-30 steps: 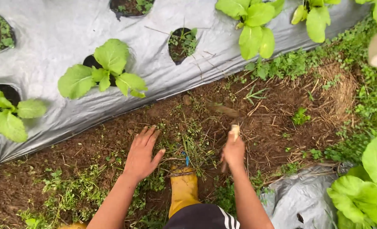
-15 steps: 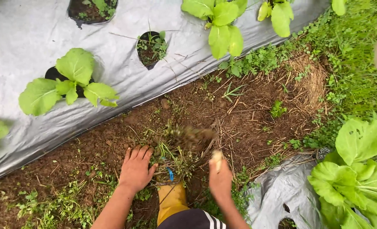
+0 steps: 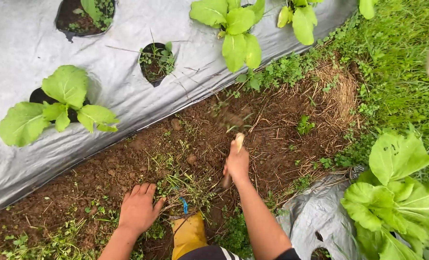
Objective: The person uses a small hand hoe to remove weeds from the soil beside a row of leafy green plants growing through a plastic sheet. They then switch to using their hands to pull small weeds from the holes in the plastic sheet around the base of the plants.
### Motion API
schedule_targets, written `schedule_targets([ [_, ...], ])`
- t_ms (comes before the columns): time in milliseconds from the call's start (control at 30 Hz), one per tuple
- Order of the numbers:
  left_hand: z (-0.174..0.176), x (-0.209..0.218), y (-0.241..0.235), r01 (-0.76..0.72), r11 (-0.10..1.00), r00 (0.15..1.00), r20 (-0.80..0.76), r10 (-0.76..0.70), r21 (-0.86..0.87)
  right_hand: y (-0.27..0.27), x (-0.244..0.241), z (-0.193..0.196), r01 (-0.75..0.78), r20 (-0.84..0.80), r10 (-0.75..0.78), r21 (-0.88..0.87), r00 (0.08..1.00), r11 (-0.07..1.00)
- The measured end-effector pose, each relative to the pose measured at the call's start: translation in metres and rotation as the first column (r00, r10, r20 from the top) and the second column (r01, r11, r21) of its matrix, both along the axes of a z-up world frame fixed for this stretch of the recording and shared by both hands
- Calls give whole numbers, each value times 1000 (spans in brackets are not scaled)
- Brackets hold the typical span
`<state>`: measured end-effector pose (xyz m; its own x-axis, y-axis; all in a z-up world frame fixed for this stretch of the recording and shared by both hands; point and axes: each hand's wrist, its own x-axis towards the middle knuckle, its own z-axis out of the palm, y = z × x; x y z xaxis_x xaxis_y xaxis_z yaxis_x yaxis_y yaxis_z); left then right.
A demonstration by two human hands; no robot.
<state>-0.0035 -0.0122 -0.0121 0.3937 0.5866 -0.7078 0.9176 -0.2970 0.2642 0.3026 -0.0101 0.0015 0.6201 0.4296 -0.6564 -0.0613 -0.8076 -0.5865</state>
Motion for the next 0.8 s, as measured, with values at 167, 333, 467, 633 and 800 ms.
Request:
schedule_targets([
  [167,11,5,-1,45,999,998,-35,-46,-17,-45,-8,49,-257,-35,257,-255,966,932],
  [333,12,0,-5,-5,1000,1000,-23,5,-19,7,30,61,333,-79,-330,37,941,942],
  [467,17,4,-2,-19,999,1000,-13,19,-39,36,3,41,293,-133,-290,4,948,956],
  [633,1,-1,1,-2,999,1000,-7,2,-46,-9,-81,24,-170,-51,162,-262,985,950],
  [800,0,-11,-5,-30,996,998,49,35,-86,-45,-100,38,-535,-96,527,-212,844,818],
])
